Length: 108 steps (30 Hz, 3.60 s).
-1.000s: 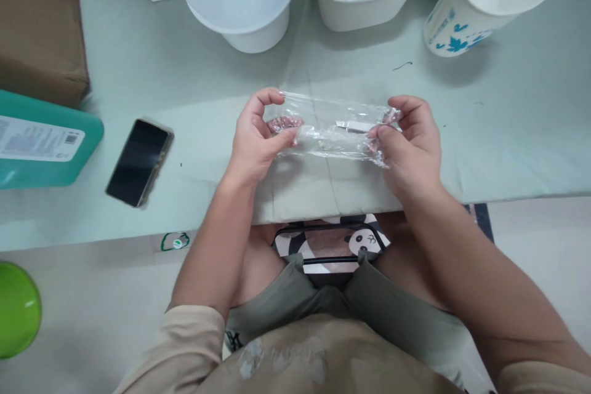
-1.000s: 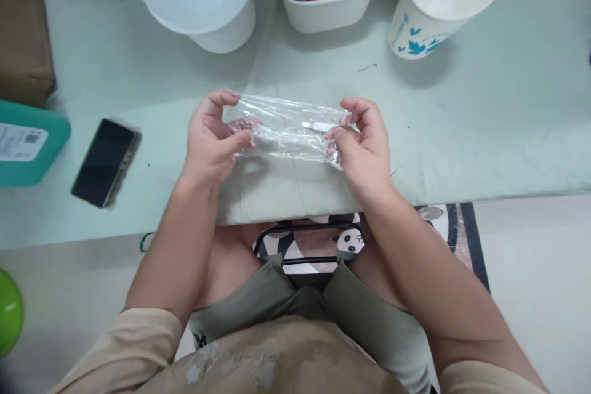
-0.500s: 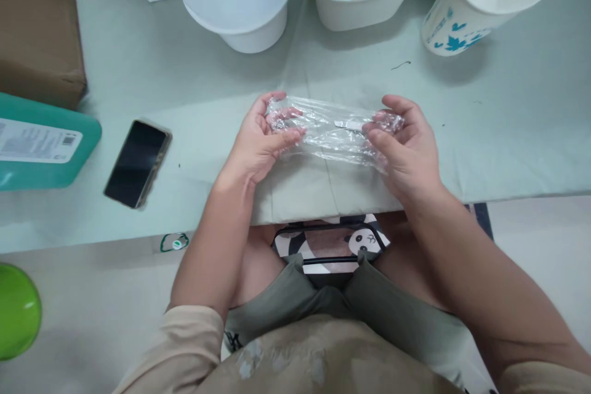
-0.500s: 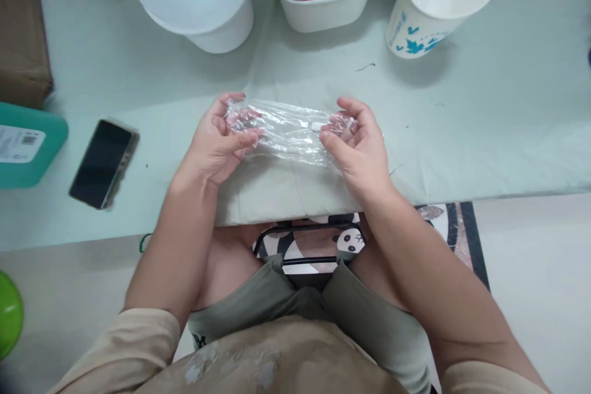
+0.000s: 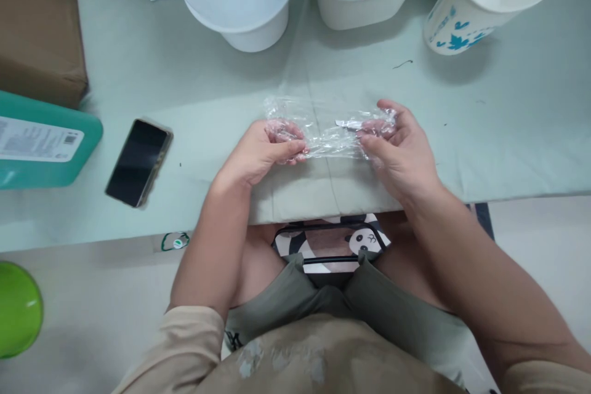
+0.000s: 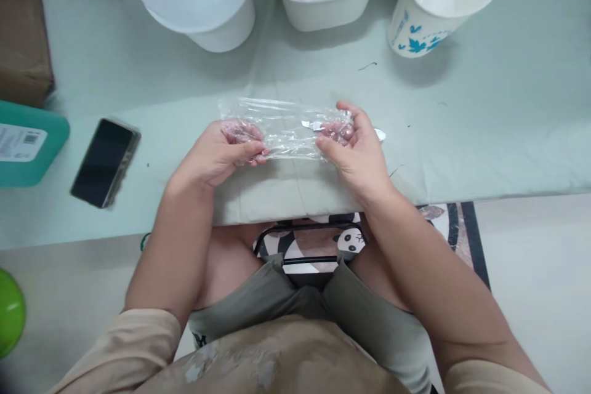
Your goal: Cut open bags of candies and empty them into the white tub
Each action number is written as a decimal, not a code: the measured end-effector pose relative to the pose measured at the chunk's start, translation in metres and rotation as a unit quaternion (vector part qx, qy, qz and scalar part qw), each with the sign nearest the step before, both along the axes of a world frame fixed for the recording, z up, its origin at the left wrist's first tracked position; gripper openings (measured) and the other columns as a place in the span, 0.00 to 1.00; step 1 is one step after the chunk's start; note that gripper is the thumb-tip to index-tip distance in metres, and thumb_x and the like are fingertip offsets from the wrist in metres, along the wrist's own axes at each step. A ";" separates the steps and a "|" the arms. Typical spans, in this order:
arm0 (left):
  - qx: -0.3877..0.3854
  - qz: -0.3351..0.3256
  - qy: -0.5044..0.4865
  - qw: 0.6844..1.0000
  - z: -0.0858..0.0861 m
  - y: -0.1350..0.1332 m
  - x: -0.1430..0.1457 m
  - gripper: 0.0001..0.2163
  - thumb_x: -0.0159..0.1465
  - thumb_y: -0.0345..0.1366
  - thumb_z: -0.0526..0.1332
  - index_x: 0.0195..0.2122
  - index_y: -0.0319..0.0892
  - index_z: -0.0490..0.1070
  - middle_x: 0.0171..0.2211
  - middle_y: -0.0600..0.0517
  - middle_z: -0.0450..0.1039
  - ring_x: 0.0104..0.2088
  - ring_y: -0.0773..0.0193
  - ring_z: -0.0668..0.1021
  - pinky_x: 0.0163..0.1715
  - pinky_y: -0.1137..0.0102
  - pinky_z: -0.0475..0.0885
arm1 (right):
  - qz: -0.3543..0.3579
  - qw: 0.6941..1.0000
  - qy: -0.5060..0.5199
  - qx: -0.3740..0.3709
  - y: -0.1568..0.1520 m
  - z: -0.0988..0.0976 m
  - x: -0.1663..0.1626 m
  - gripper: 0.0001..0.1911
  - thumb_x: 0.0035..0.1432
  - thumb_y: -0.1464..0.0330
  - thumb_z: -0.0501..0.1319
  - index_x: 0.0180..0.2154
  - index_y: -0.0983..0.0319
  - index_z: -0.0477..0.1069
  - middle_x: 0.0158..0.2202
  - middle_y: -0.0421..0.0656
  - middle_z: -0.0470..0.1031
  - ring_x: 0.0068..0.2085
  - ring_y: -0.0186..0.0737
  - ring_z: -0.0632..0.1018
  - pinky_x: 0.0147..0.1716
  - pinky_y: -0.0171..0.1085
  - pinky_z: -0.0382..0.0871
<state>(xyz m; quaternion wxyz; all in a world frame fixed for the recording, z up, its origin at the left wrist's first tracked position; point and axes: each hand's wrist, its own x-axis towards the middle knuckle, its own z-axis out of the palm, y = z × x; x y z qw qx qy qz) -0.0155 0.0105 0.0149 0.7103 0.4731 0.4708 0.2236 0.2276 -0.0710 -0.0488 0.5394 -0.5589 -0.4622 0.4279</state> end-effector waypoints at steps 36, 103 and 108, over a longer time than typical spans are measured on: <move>0.028 0.093 -0.137 0.986 -0.007 0.011 -0.016 0.07 0.54 0.38 0.69 0.26 0.45 0.72 0.14 0.59 0.66 0.14 0.72 0.73 0.12 0.80 0.66 | 0.021 0.960 0.250 -0.125 0.003 0.057 -0.011 0.16 0.51 0.59 0.74 0.30 0.57 0.69 0.18 0.32 0.71 0.17 0.29 0.72 0.16 0.29 0.67; 0.248 -0.007 -0.032 0.968 -0.017 -0.021 0.030 0.14 0.59 0.50 0.73 0.32 0.44 0.84 0.34 0.49 0.83 0.33 0.65 0.80 0.35 0.69 0.73 | 0.372 0.916 -0.145 0.038 -0.004 0.069 -0.020 0.16 0.70 0.65 0.54 0.31 0.61 0.72 0.29 0.39 0.79 0.26 0.29 0.71 0.30 0.31 0.64; 0.198 -0.096 -0.026 0.975 -0.012 -0.023 0.031 0.14 0.60 0.48 0.72 0.29 0.41 0.82 0.25 0.51 0.77 0.26 0.68 0.74 0.27 0.72 0.67 | 0.234 0.962 -0.141 0.020 -0.002 0.064 -0.017 0.23 0.71 0.54 0.55 0.29 0.60 0.72 0.27 0.41 0.75 0.28 0.34 0.73 0.32 0.34 0.67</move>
